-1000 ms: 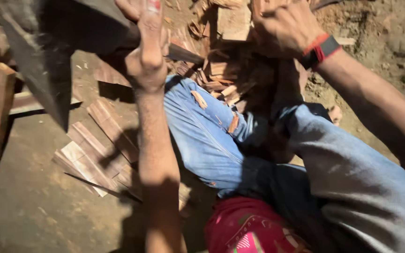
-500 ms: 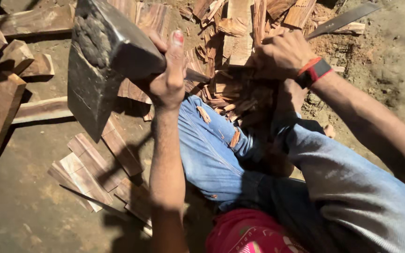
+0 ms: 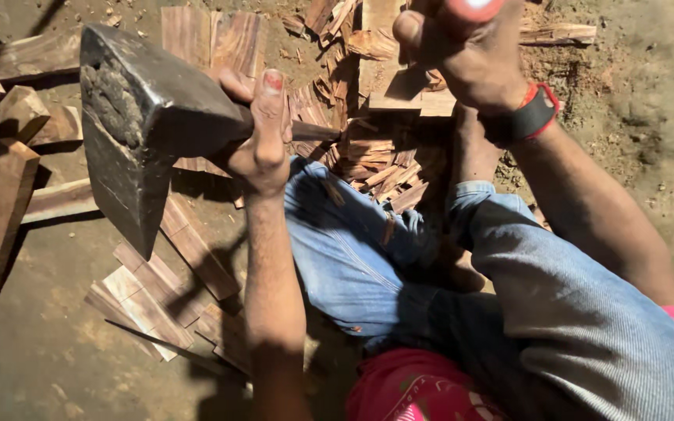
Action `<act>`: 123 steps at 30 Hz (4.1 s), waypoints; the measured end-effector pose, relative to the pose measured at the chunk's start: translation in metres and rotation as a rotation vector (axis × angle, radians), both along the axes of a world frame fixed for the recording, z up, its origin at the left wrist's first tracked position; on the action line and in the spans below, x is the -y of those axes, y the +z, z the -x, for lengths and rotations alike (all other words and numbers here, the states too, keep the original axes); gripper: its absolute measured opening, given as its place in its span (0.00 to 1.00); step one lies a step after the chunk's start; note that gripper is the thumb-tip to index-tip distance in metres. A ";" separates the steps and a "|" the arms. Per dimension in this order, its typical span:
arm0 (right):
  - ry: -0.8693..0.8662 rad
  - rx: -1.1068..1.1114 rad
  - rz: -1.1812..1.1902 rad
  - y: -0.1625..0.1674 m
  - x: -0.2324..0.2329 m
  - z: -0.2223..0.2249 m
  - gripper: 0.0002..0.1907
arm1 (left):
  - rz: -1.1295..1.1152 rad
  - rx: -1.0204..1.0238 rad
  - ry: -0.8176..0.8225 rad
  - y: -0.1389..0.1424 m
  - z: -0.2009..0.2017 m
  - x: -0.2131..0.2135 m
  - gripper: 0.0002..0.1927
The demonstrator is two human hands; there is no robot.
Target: The person sits on the ground and uses a large axe to split a piece of wood held between their feet. They repeatedly strike the wood with the axe to break it into smaller pieces.
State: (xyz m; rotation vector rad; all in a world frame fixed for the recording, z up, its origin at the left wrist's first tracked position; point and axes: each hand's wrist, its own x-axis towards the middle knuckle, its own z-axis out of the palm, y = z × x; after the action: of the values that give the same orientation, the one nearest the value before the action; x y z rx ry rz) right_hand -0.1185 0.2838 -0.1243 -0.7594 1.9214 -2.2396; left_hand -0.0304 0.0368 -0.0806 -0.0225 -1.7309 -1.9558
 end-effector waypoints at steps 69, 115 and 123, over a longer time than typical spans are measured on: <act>-0.181 0.327 0.865 -0.059 -0.037 -0.009 0.13 | 1.299 -0.243 0.534 0.181 -0.059 0.036 0.13; -0.309 -0.454 -0.053 -0.058 0.032 0.010 0.12 | 1.540 0.218 -0.291 0.051 -0.045 -0.023 0.26; -0.320 -0.437 -0.061 -0.083 0.030 0.012 0.12 | 1.738 -0.129 0.130 0.122 -0.037 -0.006 0.25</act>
State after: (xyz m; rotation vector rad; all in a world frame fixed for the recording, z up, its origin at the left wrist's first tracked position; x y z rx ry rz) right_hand -0.1304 0.2541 -0.2072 -1.0736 2.4518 -2.3196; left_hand 0.0068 0.0433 0.0413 -0.5731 -2.5935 0.1069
